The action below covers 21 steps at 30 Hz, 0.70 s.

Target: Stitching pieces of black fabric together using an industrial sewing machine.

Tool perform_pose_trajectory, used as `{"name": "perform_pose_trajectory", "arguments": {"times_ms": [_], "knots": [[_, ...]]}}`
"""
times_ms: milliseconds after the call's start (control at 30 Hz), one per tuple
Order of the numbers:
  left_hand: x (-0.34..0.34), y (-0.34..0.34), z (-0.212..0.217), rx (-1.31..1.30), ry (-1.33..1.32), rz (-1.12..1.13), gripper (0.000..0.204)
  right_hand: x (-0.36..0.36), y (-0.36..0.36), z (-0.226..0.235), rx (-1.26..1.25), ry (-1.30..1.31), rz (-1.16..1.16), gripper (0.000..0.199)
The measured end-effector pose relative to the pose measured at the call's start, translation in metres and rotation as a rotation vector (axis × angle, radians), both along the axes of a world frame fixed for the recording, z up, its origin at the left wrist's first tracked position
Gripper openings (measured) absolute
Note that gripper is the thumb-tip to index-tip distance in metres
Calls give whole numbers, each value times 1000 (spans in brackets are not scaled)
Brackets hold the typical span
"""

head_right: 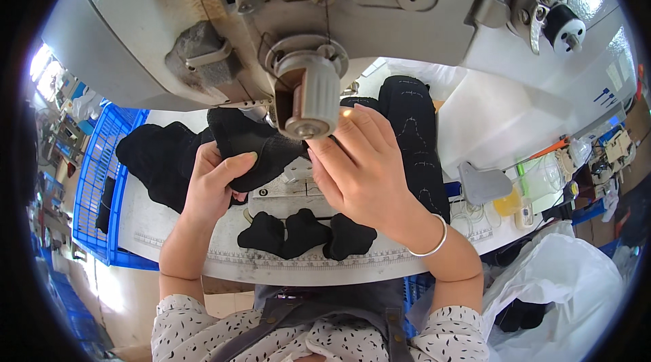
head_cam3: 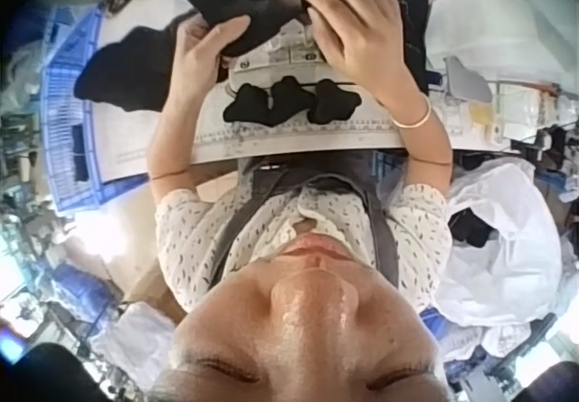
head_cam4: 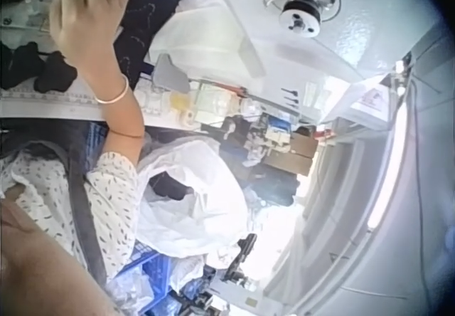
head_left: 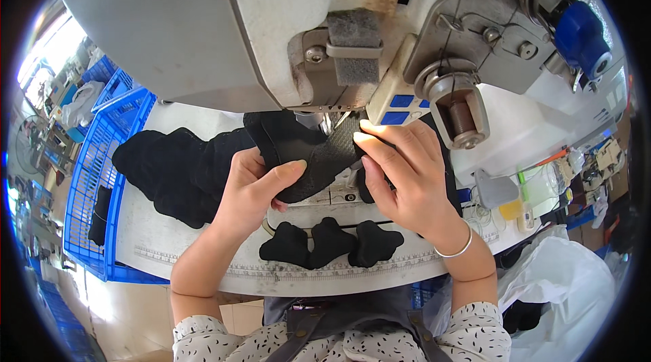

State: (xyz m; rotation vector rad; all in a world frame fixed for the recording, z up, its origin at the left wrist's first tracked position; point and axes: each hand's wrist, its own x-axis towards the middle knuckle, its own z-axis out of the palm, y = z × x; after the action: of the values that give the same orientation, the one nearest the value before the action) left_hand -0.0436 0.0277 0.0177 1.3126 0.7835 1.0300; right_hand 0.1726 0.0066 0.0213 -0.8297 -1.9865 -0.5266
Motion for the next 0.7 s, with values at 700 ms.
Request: {"name": "perform_pose_trajectory", "arguments": {"times_ms": [700], "knots": [[22,-12,3,-54,-89,149,19,2,3,-2,-17,28,37,31]]}}
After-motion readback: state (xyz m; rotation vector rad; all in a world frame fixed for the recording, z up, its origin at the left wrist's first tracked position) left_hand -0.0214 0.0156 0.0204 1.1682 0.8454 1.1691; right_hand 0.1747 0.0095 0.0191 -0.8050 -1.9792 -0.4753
